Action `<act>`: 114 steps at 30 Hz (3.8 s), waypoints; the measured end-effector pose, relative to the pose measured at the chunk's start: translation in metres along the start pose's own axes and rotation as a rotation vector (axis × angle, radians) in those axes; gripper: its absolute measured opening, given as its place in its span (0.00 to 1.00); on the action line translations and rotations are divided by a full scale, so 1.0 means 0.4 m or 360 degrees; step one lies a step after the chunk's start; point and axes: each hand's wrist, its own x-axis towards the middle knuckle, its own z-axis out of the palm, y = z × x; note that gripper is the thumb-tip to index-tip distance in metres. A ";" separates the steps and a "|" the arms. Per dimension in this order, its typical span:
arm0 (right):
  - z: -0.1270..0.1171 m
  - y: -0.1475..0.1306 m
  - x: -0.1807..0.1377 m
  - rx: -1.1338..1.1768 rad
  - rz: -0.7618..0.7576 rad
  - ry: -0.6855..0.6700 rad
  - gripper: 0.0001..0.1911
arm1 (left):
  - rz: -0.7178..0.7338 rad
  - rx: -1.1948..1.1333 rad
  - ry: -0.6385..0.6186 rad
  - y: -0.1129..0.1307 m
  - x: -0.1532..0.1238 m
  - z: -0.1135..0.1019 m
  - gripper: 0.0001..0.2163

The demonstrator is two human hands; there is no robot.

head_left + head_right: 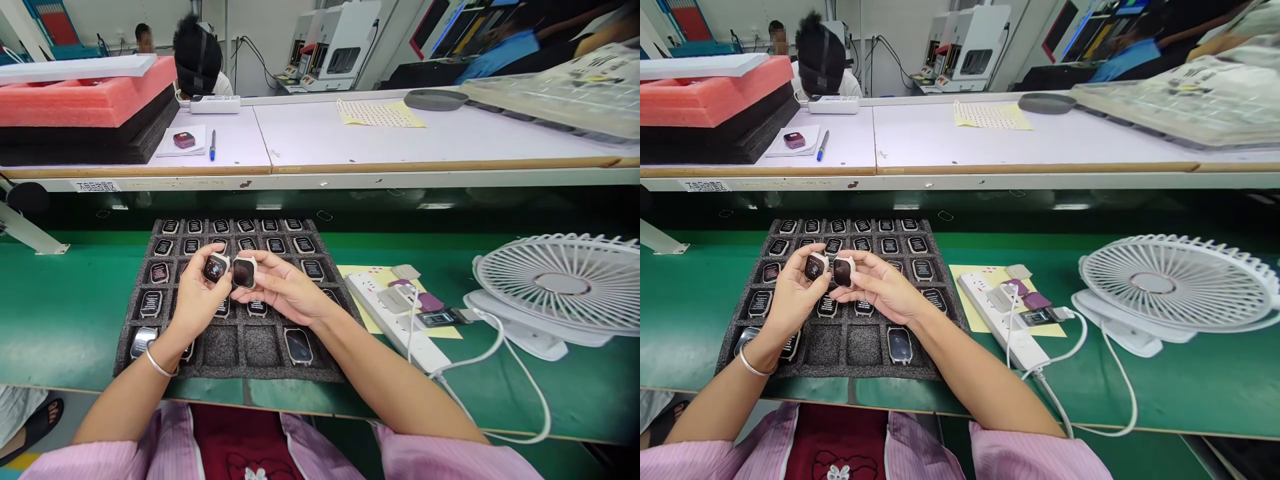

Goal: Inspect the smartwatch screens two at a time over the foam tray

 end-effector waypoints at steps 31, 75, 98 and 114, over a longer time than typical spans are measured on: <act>0.001 0.003 -0.004 -0.0081 -0.0094 0.0040 0.22 | -0.0030 -0.0012 0.0000 0.003 0.001 0.003 0.20; -0.003 0.008 -0.003 -0.0058 -0.0130 -0.0043 0.20 | -0.0020 0.0087 -0.0048 0.001 0.003 -0.002 0.21; -0.005 0.006 -0.003 -0.0083 -0.0112 -0.0054 0.20 | -0.0032 0.0082 -0.0056 -0.004 0.003 -0.001 0.20; -0.013 -0.007 0.011 0.0081 -0.0032 0.0310 0.17 | -0.0411 -0.0464 -0.0090 0.033 -0.001 0.003 0.24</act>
